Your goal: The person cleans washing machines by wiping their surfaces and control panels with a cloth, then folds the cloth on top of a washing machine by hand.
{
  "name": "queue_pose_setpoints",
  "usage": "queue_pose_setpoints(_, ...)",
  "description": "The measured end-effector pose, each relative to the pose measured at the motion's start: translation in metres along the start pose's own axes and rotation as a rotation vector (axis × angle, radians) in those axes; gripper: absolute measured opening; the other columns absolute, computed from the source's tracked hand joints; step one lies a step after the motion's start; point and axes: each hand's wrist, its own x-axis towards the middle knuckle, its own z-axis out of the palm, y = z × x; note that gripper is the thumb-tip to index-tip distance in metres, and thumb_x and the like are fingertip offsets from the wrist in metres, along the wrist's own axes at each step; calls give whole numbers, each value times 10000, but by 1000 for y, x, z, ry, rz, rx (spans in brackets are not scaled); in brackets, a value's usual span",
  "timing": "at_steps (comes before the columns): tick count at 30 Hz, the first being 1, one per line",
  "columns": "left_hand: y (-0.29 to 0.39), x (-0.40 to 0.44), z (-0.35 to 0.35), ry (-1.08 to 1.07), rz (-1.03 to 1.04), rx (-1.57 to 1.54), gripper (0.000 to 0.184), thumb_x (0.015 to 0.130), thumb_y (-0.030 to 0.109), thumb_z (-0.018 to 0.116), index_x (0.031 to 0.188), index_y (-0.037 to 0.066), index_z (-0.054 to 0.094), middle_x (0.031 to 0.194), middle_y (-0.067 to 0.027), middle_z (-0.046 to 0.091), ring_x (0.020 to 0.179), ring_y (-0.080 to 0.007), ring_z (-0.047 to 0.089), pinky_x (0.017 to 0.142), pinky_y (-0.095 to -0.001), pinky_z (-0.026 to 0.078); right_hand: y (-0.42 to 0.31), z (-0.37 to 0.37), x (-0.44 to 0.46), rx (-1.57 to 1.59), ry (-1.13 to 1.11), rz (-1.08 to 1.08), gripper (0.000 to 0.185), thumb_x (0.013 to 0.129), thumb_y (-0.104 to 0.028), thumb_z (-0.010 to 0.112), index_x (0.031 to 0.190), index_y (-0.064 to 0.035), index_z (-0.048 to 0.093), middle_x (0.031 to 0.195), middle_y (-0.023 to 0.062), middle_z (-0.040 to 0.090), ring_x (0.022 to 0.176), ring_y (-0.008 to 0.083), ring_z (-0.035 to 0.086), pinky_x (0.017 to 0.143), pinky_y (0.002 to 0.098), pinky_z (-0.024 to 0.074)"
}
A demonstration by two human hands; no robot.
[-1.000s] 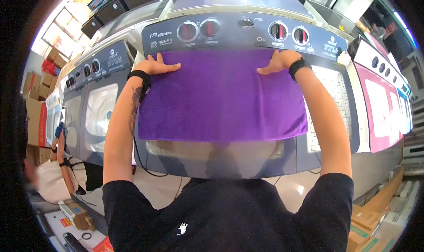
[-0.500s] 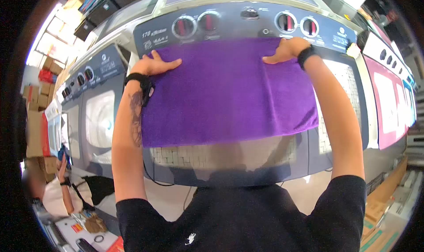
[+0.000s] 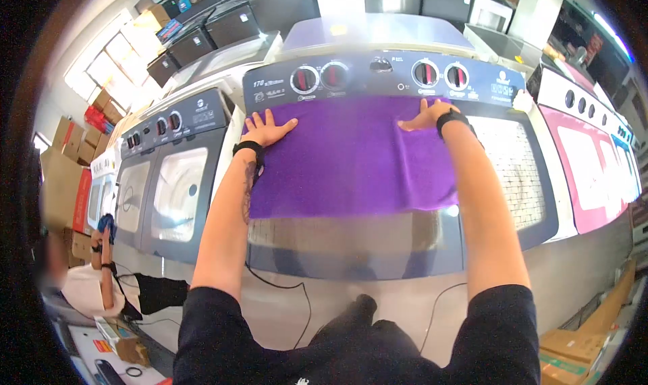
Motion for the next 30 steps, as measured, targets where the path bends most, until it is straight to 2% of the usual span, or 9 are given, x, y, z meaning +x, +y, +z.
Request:
queue_pose_setpoints(1, -1, -10, 2, -3, -12, 22, 1185, 723, 907, 415, 1587, 171, 76, 1633, -207, -6, 1500, -419, -25, 1179, -592, 60, -1, 5, -6, -19, 9, -14, 1215, 693, -857, 507, 1579, -119, 126, 1621, 195, 138, 1486, 358, 203, 1184, 472, 233)
queue_pose_setpoints(2, -7, -13, 9, -9, -12, 49, 1143, 738, 888, 410, 1588, 190, 99, 1640, -185, 0, 1510, -386, -32, 1171, -611, 74, -1, 13, -12, -9, 13, -2, 1211, 695, -860, 499, 1580, -124, 122, 1625, 193, 122, 1488, 367, 191, 1187, 476, 226)
queue_pose_setpoints(8, -37, -94, 24, -38, 30, 50, 1136, 737, 891, 408, 1587, 203, 103, 1640, -182, -8, 1510, -385, -22, 1179, -594, 69, -4, 57, -102, 114, 65, 73, 1195, 682, -878, 485, 1586, -184, 122, 1625, 194, 118, 1477, 399, 202, 1184, 490, 240)
queue_pose_setpoints(14, -64, -181, 43, -43, 33, 62, 1169, 726, 911, 398, 1586, 175, 105, 1630, -217, 3, 1499, -425, -5, 1184, -586, 53, -2, 106, -178, 162, 45, 46, 1190, 683, -892, 465, 1583, -183, 145, 1630, 185, 101, 1492, 391, 150, 1198, 473, 193)
queue_pose_setpoints(19, -86, -236, 60, -106, 31, 53, 1138, 769, 887, 375, 1584, 146, 93, 1619, -249, -11, 1495, -434, -36, 1199, -530, 20, 1, 143, -230, 209, 47, 30, 1201, 675, -895, 475, 1583, -180, 150, 1633, 181, 88, 1500, 384, 114, 1208, 467, 152)
queue_pose_setpoints(22, -94, -270, 62, -85, 27, 81, 1057, 793, 845, 390, 1588, 215, 93, 1642, -169, -36, 1511, -377, -41, 1187, -574, 52, 2, 159, -250, 212, 66, 18, 1216, 669, -897, 484, 1586, -190, 115, 1634, 179, 81, 1504, 385, 89, 1207, 474, 150)
queue_pose_setpoints(26, -105, -278, 80, -17, 47, -19, 1061, 796, 833, 396, 1587, 188, 105, 1634, -203, -40, 1500, -415, -65, 1184, -579, 28, 7, 179, -281, 177, 55, -25, 1204, 677, -890, 491, 1588, -202, 106, 1632, 180, 94, 1507, 382, 61, 1206, 487, 145)
queue_pose_setpoints(27, -117, -254, 93, -14, 90, 48, 1056, 801, 823, 398, 1586, 180, 106, 1632, -211, -43, 1499, -419, -68, 1184, -580, 28, 8, 177, -296, 200, 20, -25, 1157, 705, -886, 455, 1585, -204, 141, 1633, 175, 100, 1513, 350, 75, 1202, 499, 148)
queue_pose_setpoints(30, -108, -260, 85, -35, 54, 24, 1037, 813, 801, 400, 1585, 169, 117, 1625, -235, -26, 1495, -438, -43, 1190, -558, 27, 14, 181, -300, 225, 20, -20, 1123, 722, -878, 436, 1582, -210, 161, 1632, 174, 110, 1511, 346, 92, 1201, 502, 148)
